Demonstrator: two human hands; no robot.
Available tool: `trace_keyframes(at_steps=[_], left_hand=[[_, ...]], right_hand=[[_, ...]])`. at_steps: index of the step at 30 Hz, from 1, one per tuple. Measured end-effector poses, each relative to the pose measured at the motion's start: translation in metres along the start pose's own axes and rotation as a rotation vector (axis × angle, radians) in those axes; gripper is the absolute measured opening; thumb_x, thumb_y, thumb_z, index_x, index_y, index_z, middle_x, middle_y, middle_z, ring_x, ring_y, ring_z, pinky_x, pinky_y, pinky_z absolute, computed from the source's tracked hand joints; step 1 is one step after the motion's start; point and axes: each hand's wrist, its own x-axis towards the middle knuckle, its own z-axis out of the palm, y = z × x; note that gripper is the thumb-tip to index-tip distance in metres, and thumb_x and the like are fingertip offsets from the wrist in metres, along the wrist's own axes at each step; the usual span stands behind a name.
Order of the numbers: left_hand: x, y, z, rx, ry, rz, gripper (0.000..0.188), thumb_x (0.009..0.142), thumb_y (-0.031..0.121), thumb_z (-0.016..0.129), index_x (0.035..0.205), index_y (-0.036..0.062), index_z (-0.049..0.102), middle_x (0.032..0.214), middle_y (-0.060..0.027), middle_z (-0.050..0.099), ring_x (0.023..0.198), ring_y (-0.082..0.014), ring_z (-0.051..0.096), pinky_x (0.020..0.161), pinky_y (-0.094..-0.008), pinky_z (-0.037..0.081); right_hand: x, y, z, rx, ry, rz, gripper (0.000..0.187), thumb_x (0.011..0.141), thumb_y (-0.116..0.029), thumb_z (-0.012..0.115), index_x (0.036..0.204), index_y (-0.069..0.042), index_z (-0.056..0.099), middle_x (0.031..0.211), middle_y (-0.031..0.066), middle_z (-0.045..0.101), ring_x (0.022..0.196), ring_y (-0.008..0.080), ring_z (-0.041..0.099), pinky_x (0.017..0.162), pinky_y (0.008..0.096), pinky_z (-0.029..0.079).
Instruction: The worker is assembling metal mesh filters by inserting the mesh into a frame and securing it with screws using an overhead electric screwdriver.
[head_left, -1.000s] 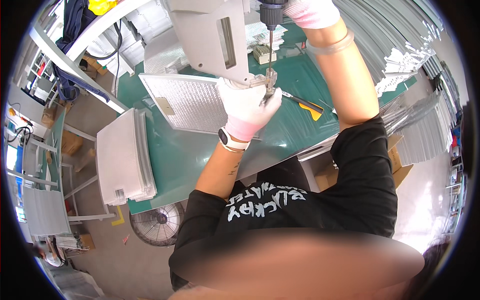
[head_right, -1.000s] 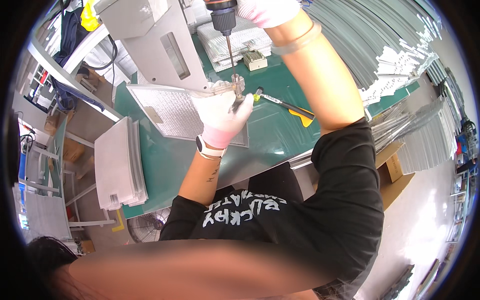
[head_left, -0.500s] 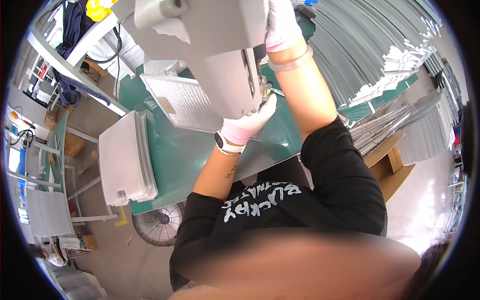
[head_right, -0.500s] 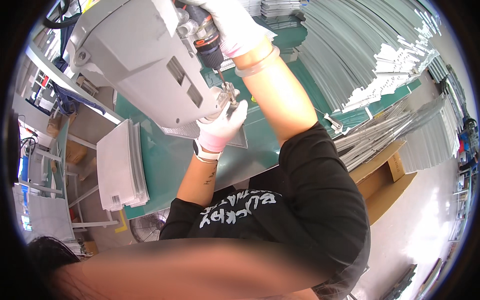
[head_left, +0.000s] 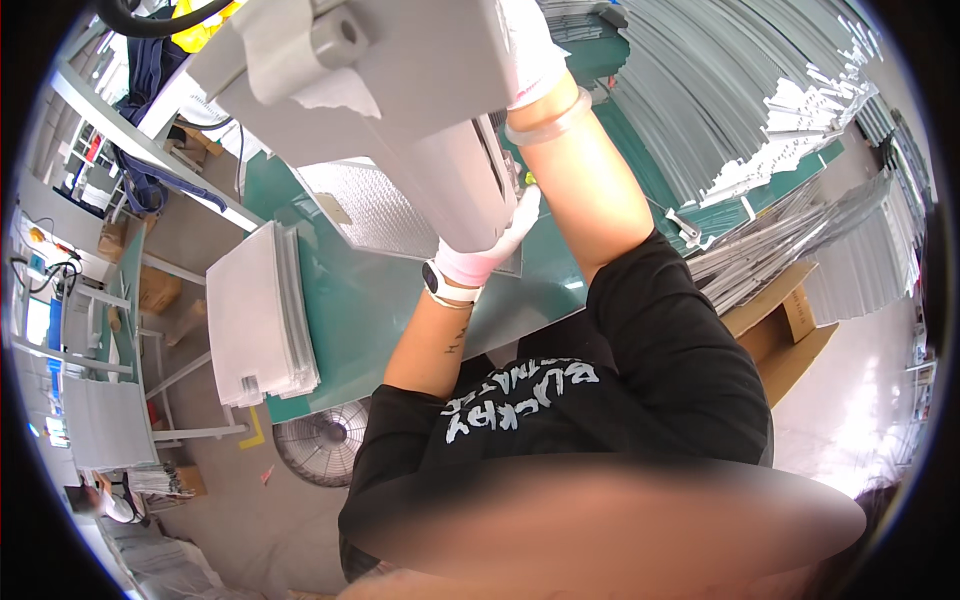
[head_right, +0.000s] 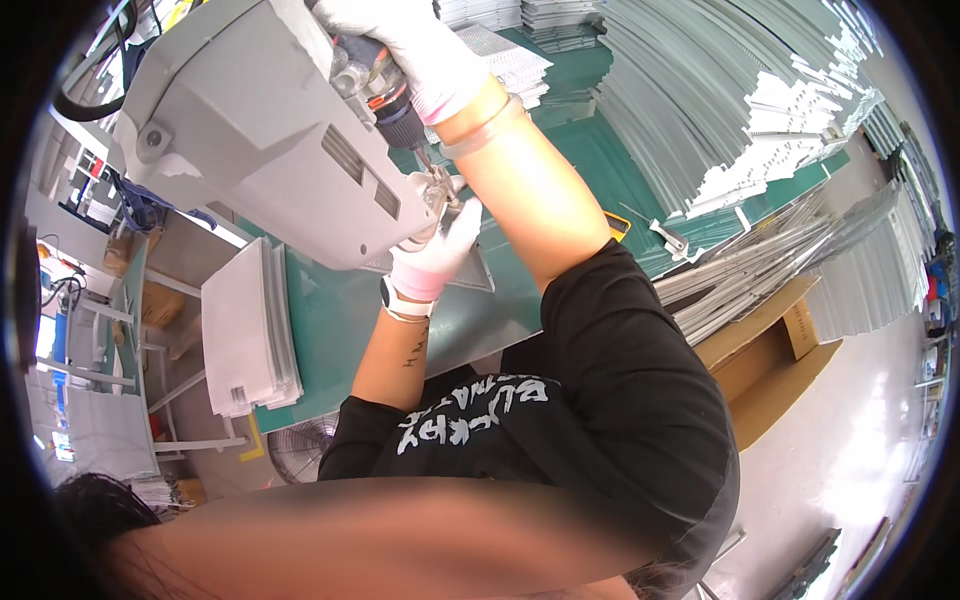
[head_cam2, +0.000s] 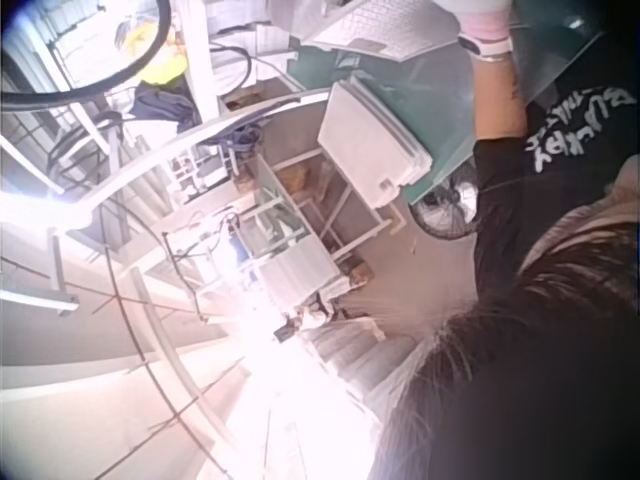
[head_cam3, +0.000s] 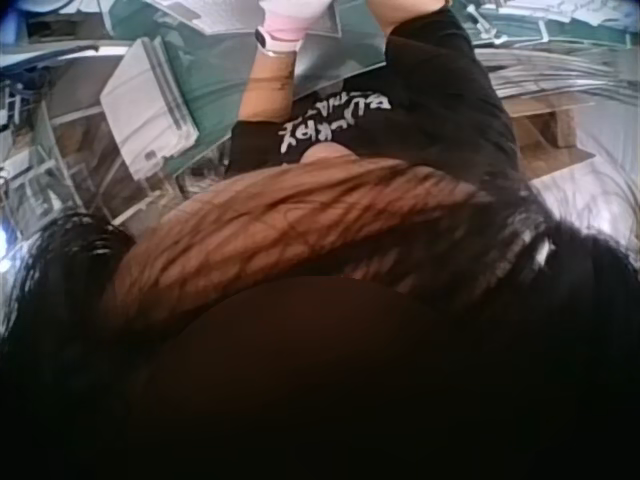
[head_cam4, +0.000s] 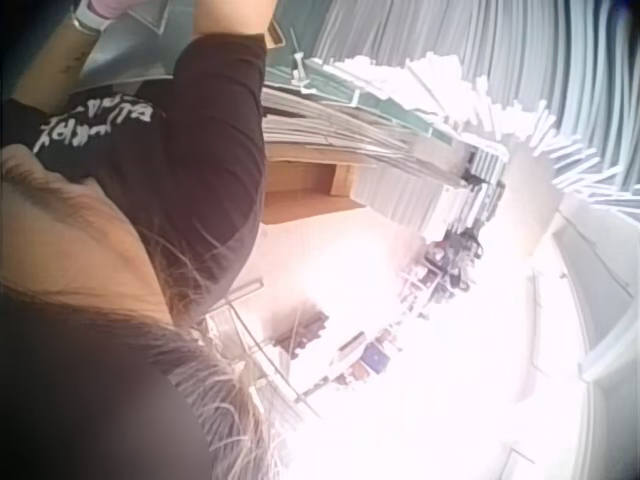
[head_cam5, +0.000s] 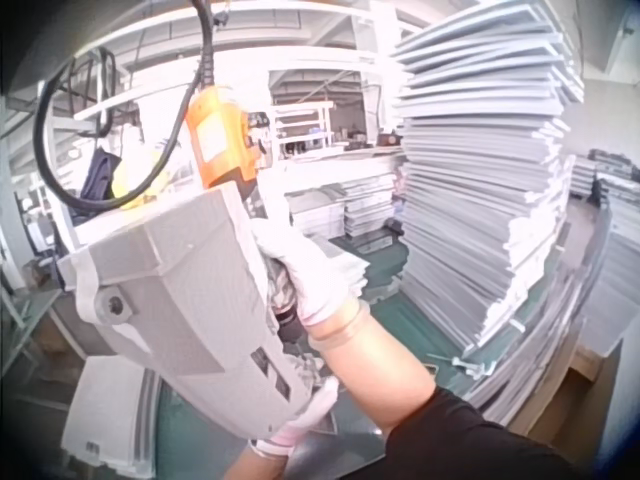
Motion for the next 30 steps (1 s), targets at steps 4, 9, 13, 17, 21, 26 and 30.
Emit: trace_keyframes(at_steps=[4,9,13,17,21,26,30], left_hand=[[-0.006,-0.029,0.009,0.257,0.029,0.148,0.016,0.065,0.024,0.067,0.072,0.0138,0.056,0.071,-0.005,0.052,0.068,-0.0286,0.05,0.061,-0.04,0.035],[-0.008,0.001,-0.003,0.012,0.004,-0.066,0.015,0.066,0.019,0.07,0.07,0.0126,0.057,0.072,-0.0056,0.055,0.07,-0.0279,0.052,0.067,-0.043,0.038],[-0.015,0.005,-0.022,0.169,0.076,0.075,0.017,0.068,0.022,0.074,0.071,0.0121,0.061,0.08,-0.0065,0.06,0.077,-0.0277,0.054,0.08,-0.0458,0.037],[-0.025,0.03,-0.068,0.314,-0.037,0.236,0.022,0.066,0.025,0.076,0.065,0.0119,0.058,0.071,-0.007,0.055,0.071,-0.0294,0.052,0.074,-0.0442,0.036],[-0.099,0.049,-0.136,0.273,-0.55,0.234,0.016,0.064,0.017,0.07,0.064,0.0117,0.055,0.062,-0.0041,0.049,0.065,-0.028,0.054,0.064,-0.0473,0.038],[-0.295,0.029,-0.156,0.179,-0.918,-0.038,0.01,0.074,0.021,0.064,0.08,0.0129,0.065,0.071,-0.0052,0.057,0.075,-0.0255,0.062,0.068,-0.0396,0.05],[-0.212,0.05,-0.153,0.366,-0.796,0.175,0.038,0.073,0.026,0.071,0.107,0.0112,0.063,0.103,-0.0085,0.062,0.104,-0.0277,0.06,0.1,-0.0539,0.038]], right_hand=[[-0.001,-0.001,0.013,0.146,-0.021,0.081,0.03,0.097,-0.017,0.055,0.121,-0.002,0.063,0.109,0.0066,0.069,0.101,0.0169,0.064,0.089,0.0298,0.051],[-0.003,-0.01,0.009,0.227,-0.076,0.085,0.028,0.096,-0.017,0.056,0.12,-0.003,0.063,0.107,0.0064,0.07,0.1,0.0167,0.065,0.088,0.0297,0.052],[0.002,-0.038,0.019,0.174,-0.055,-0.095,0.021,0.094,-0.021,0.061,0.111,-0.009,0.064,0.098,0.0019,0.069,0.09,0.0145,0.066,0.082,0.0301,0.054],[-0.013,-0.084,0.07,-0.101,0.189,-0.176,0.01,0.093,-0.022,0.064,0.095,-0.013,0.061,0.078,-0.001,0.061,0.067,0.009,0.06,0.06,0.0225,0.051],[-0.012,-0.085,0.064,-0.051,-0.081,-0.198,0.01,0.095,-0.021,0.062,0.092,-0.012,0.059,0.077,-0.0005,0.06,0.062,0.0085,0.056,0.054,0.0205,0.047],[-0.019,-0.072,0.069,0.062,-0.129,-0.051,0.011,0.096,-0.02,0.059,0.093,-0.01,0.059,0.076,-0.0008,0.059,0.063,0.0089,0.055,0.056,0.0217,0.047],[-0.034,-0.065,0.058,0.035,-0.027,-0.048,0.013,0.097,-0.023,0.059,0.096,-0.01,0.06,0.076,-0.0004,0.06,0.065,0.0091,0.057,0.056,0.0229,0.049]])
